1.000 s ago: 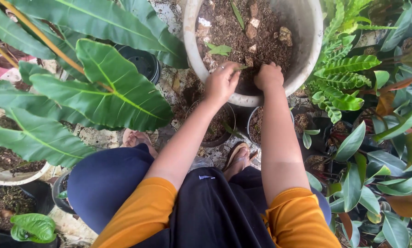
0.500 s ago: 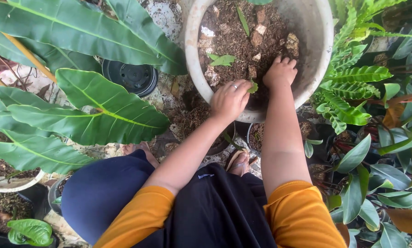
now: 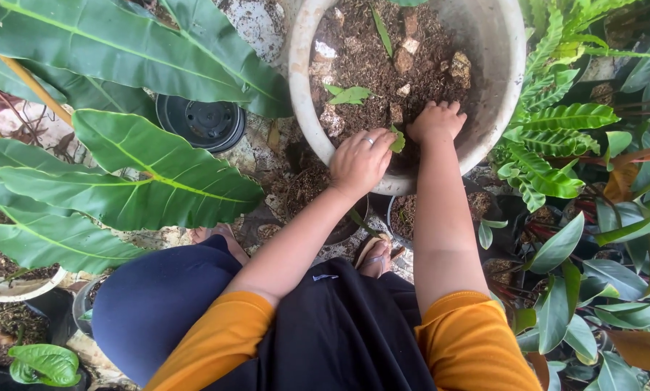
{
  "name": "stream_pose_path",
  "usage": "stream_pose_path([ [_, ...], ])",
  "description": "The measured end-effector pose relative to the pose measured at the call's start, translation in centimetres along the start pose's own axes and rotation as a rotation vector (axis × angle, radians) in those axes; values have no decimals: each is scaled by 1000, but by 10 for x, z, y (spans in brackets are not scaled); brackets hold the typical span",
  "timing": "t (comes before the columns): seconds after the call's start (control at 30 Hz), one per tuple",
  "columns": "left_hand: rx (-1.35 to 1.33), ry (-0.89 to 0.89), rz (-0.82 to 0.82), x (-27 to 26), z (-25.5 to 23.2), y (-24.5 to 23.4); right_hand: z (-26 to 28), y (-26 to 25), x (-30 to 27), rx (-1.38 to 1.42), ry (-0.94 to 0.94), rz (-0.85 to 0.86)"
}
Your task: A person is adjusting the soil level in a small plant pot by adding soil and a white substrate, then pressing it down around the plant.
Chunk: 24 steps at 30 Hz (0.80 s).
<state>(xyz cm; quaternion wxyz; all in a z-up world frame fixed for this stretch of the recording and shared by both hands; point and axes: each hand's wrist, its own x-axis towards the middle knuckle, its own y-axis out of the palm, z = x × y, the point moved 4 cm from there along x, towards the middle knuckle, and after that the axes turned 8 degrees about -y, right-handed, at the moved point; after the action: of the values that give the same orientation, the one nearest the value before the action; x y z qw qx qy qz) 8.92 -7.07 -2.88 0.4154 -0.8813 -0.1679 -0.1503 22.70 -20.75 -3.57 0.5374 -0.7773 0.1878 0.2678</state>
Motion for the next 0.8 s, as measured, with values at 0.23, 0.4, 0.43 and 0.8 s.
stream_pose_path([
  [0.23,-13,-6,3,3,1,-4,-7,9,6,82,-21,16],
  [0.4,-2,24,3,0,-4,-3,-18,17,20,186,-40,-69],
  [0.43,-5,25,8,0,-4,-1,-21,24,26,187,-35,-65],
  [0.8,-26,28,6,3,-5,-13,-13,50,59,146,-217,-88],
])
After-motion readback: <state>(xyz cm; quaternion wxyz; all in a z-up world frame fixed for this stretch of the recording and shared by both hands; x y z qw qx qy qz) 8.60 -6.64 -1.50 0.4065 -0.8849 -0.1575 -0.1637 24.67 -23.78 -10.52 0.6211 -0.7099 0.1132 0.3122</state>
